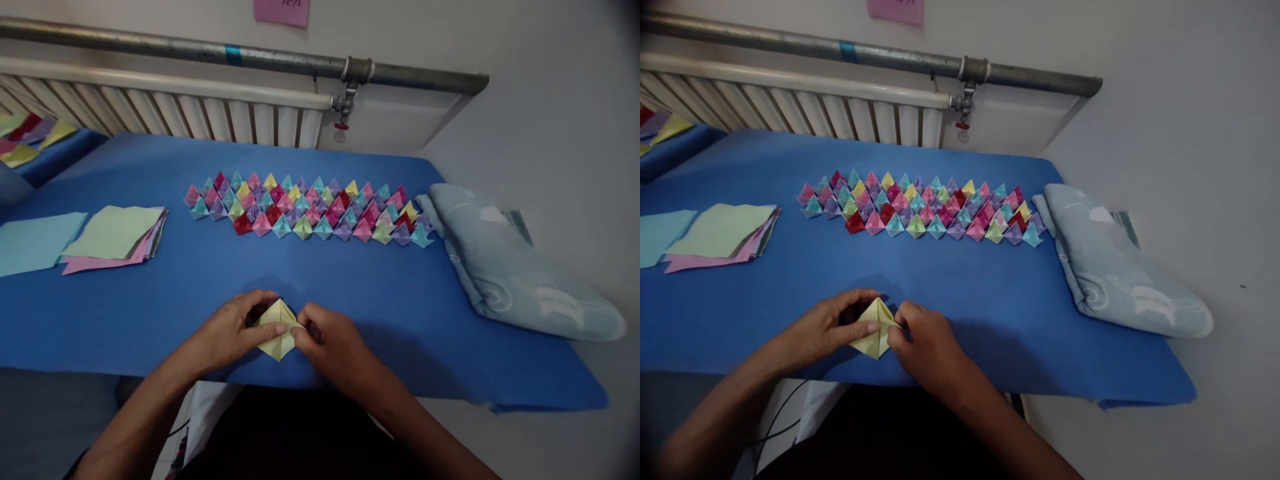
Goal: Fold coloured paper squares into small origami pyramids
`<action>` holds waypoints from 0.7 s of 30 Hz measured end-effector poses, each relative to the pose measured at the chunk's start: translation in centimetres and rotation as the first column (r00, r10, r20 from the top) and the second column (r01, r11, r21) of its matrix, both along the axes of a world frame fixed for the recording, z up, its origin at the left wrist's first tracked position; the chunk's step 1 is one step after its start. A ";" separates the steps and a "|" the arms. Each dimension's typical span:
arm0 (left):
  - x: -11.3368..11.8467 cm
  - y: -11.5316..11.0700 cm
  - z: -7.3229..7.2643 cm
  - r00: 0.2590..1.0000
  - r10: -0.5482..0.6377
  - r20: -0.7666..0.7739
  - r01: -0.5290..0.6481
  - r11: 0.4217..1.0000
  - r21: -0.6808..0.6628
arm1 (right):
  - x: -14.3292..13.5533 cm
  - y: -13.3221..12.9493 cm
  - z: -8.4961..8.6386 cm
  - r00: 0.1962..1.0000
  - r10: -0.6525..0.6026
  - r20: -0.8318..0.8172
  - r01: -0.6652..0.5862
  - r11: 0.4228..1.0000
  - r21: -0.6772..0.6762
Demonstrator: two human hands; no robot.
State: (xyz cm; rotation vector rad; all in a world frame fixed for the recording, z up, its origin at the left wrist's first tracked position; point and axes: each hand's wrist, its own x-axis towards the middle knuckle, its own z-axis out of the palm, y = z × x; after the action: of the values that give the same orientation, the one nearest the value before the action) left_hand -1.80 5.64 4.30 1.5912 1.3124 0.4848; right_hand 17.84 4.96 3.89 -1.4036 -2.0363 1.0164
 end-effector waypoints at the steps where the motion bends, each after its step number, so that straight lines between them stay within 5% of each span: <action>1: 0.0 0.1 0.2 0.999 -0.038 0.026 0.039 0.997 -0.060 | 0.0 0.1 0.2 0.999 0.006 -0.032 -0.007 0.999 -0.034; 4: 0.0 0.3 0.4 0.986 -0.035 0.164 0.069 0.976 -0.207 | 0.0 0.3 0.4 0.988 -0.049 -0.145 0.032 0.992 -0.119; 7: 0.3 0.1 0.0 0.935 0.106 0.340 -0.006 0.959 -0.284 | 0.0 0.5 0.3 0.907 -0.217 -0.362 0.117 0.954 -0.277; 11: 1.2 -0.4 -0.4 0.853 0.293 0.433 -0.167 0.938 -0.305 | 0.1 0.3 0.1 0.808 -0.272 -0.523 0.011 0.894 -0.448; 16: 1.7 -0.9 -0.2 0.856 0.315 0.409 -0.210 0.936 -0.282 | 0.4 -0.2 -0.3 0.865 -0.243 -0.438 0.044 0.908 -0.416; 21: 0.7 -0.5 0.9 0.945 0.182 0.272 -0.157 0.981 -0.110 | 0.7 0.0 -0.3 0.915 -0.175 -0.364 0.057 0.948 -0.312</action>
State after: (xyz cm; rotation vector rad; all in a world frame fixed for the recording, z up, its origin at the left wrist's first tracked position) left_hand -1.11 5.19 5.19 1.2895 1.2388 0.7229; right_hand 18.57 4.93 3.56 -1.3154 -1.5400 1.4615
